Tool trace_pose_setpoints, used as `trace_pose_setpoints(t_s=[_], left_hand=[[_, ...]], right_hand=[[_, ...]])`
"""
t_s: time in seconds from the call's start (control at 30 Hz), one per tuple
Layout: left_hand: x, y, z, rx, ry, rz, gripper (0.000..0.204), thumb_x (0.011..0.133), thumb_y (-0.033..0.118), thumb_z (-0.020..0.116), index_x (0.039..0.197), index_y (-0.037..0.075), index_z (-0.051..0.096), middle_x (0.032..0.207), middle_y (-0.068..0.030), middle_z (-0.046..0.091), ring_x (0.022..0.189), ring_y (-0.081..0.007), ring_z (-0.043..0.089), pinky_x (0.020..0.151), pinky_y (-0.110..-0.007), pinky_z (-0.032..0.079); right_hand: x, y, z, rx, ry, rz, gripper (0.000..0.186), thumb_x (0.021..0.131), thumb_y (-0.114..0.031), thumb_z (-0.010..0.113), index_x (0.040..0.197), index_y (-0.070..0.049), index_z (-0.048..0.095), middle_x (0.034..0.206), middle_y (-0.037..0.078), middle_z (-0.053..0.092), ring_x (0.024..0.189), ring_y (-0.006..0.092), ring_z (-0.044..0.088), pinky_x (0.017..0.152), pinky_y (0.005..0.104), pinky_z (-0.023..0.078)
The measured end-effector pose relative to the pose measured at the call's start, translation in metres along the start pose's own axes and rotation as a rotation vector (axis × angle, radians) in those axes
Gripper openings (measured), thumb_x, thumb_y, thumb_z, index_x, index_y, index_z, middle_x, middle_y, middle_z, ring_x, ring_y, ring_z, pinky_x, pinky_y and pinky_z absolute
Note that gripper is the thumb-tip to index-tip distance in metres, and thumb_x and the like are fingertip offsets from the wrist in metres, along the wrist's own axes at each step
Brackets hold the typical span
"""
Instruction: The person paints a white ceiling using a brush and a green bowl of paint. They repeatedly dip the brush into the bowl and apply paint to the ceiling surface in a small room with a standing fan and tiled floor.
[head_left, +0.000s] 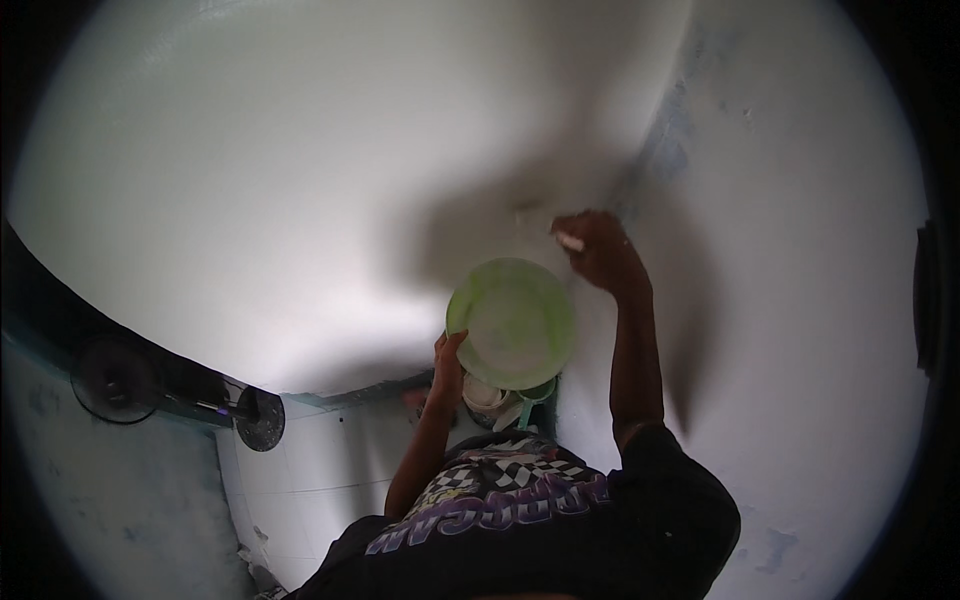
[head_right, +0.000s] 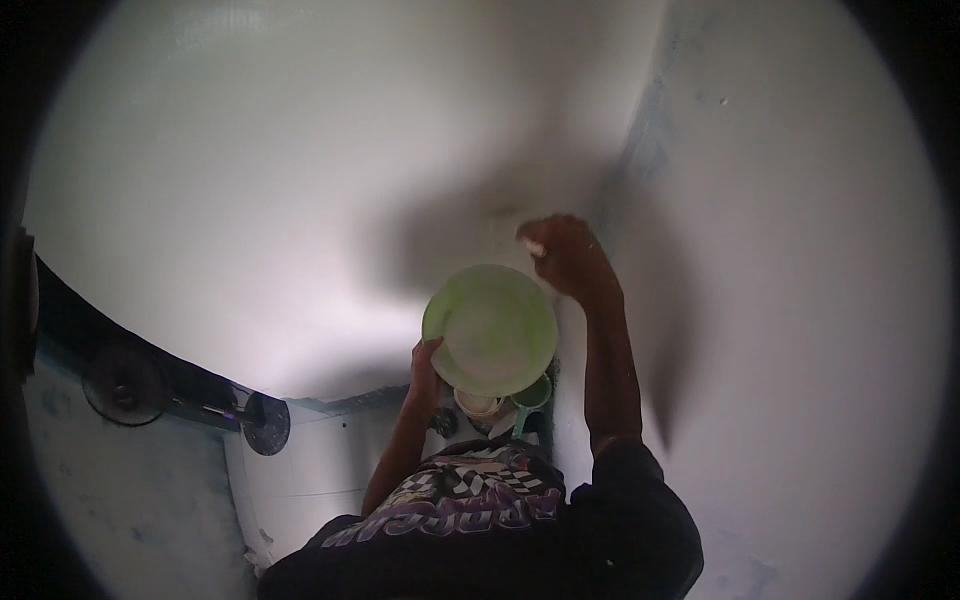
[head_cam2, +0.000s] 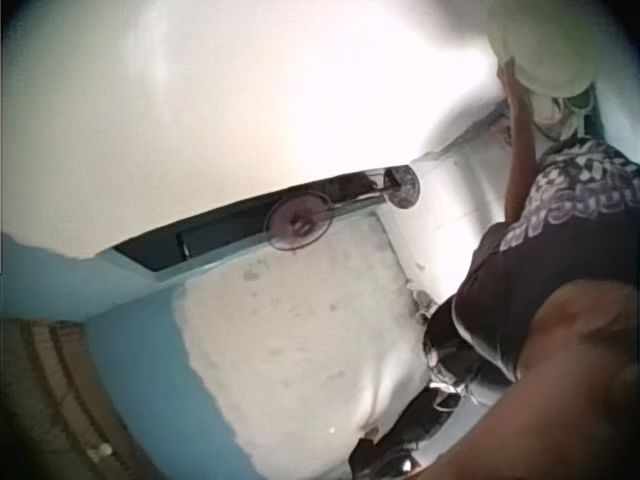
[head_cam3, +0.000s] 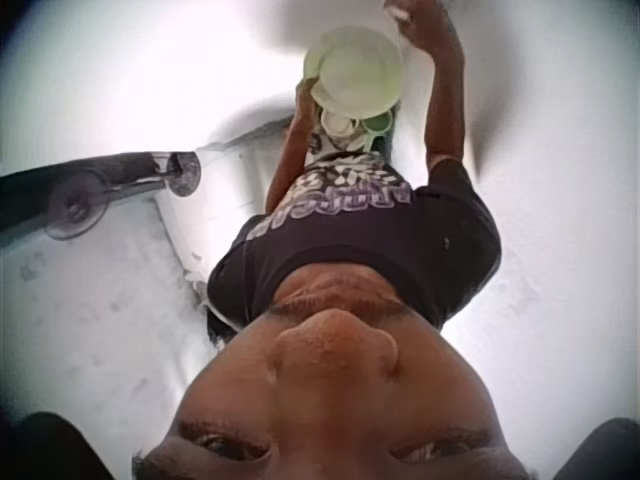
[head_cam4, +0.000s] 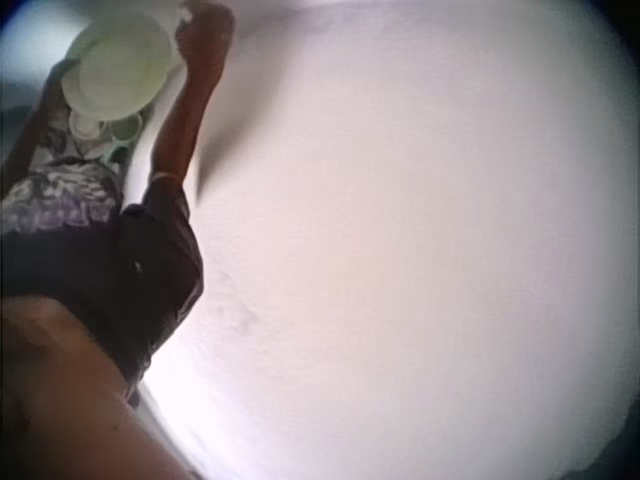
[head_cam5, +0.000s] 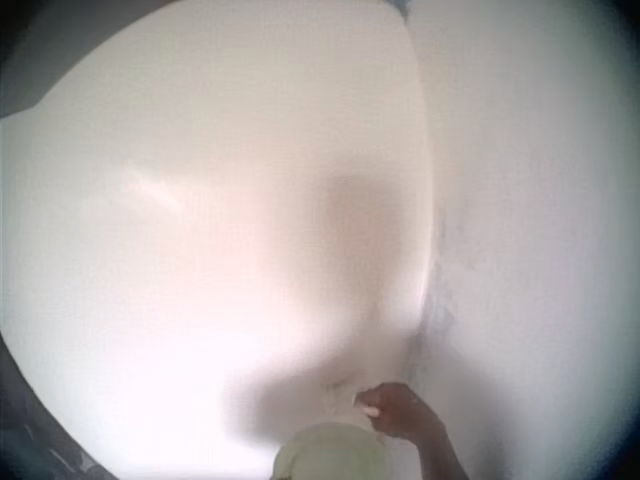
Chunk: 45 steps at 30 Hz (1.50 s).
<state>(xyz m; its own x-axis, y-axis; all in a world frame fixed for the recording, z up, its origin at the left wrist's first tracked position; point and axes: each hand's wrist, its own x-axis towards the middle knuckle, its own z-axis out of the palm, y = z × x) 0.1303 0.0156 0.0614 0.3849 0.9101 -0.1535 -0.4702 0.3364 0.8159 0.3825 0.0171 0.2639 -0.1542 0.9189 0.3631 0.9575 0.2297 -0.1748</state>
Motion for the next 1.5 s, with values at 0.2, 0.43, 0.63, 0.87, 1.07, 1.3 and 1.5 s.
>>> trace_pose_setpoints(t_s=[0.2, 0.43, 0.63, 0.87, 1.07, 1.3, 1.5], left_hand=[[0.007, -0.001, 0.006, -0.017, -0.014, 0.026, 0.049, 0.087, 0.026, 0.05, 0.125, -0.004, 0.046, 0.115, -0.0171, 0.058, 0.103, -0.0271, 0.06, 0.09, -0.039, 0.048], [0.017, -0.001, 0.011, -0.066, -0.037, 0.035, 0.05, 0.088, 0.027, 0.049, 0.127, -0.004, 0.045, 0.116, -0.0176, 0.058, 0.105, -0.0279, 0.059, 0.091, -0.04, 0.048], [0.022, -0.005, 0.017, -0.035, -0.028, 0.016, 0.049, 0.087, 0.028, 0.05, 0.124, -0.003, 0.048, 0.115, -0.0167, 0.058, 0.105, -0.0264, 0.059, 0.091, -0.038, 0.048], [0.025, 0.0, 0.025, -0.028, -0.011, 0.005, 0.047, 0.086, 0.027, 0.05, 0.123, -0.003, 0.049, 0.113, -0.0164, 0.059, 0.102, -0.0271, 0.06, 0.09, -0.039, 0.048], [0.026, 0.002, 0.036, -0.017, -0.056, -0.005, 0.048, 0.086, 0.027, 0.049, 0.123, -0.003, 0.049, 0.112, -0.017, 0.059, 0.102, -0.0274, 0.06, 0.09, -0.039, 0.048], [0.029, -0.008, 0.031, -0.048, 0.031, -0.043, 0.04, 0.087, 0.023, 0.052, 0.118, -0.001, 0.052, 0.104, -0.0119, 0.06, 0.091, -0.0226, 0.062, 0.082, -0.034, 0.05], [0.031, -0.011, 0.03, -0.022, 0.031, -0.044, 0.039, 0.087, 0.024, 0.053, 0.117, -0.001, 0.053, 0.102, -0.0121, 0.06, 0.089, -0.0217, 0.063, 0.078, -0.033, 0.051]], right_hand=[[0.04, -0.005, -0.117, -0.215, 1.136, -0.311, 0.035, 0.067, 0.009, 0.066, 0.098, -0.008, 0.068, 0.102, 0.008, 0.069, 0.088, 0.0248, 0.066, 0.077, 0.0329, 0.053], [0.038, 0.004, -0.085, -0.039, 0.851, -0.313, 0.037, 0.069, 0.007, 0.063, 0.103, -0.008, 0.065, 0.102, 0.012, 0.067, 0.093, 0.0294, 0.065, 0.079, 0.0354, 0.052], [-0.017, 0.01, -0.024, 0.306, 0.145, 0.085, 0.021, 0.073, 0.004, 0.064, 0.092, -0.004, 0.067, 0.096, 0.012, 0.069, 0.087, 0.0305, 0.065, 0.075, 0.0348, 0.052], [0.038, 0.004, -0.128, 0.026, 1.138, -0.179, 0.026, 0.069, 0.007, 0.067, 0.091, -0.006, 0.069, 0.097, 0.011, 0.07, 0.084, 0.0268, 0.066, 0.076, 0.0334, 0.052], [0.044, 0.027, -0.098, 0.082, 1.078, -0.205, 0.021, 0.074, 0.003, 0.067, 0.092, -0.007, 0.069, 0.105, 0.01, 0.069, 0.086, 0.0259, 0.066, 0.075, 0.0317, 0.052], [-0.028, 0.031, -0.022, 0.397, 0.164, 0.261, 0.014, 0.074, 0.004, 0.07, 0.087, 0.001, 0.068, 0.093, 0.016, 0.07, 0.086, 0.0287, 0.069, 0.08, 0.0333, 0.053], [0.016, 0.043, -0.079, 0.102, 1.122, -0.15, 0.014, 0.079, 0.007, 0.067, 0.093, 0.003, 0.069, 0.097, 0.017, 0.07, 0.085, 0.0223, 0.069, 0.078, 0.0303, 0.053]])
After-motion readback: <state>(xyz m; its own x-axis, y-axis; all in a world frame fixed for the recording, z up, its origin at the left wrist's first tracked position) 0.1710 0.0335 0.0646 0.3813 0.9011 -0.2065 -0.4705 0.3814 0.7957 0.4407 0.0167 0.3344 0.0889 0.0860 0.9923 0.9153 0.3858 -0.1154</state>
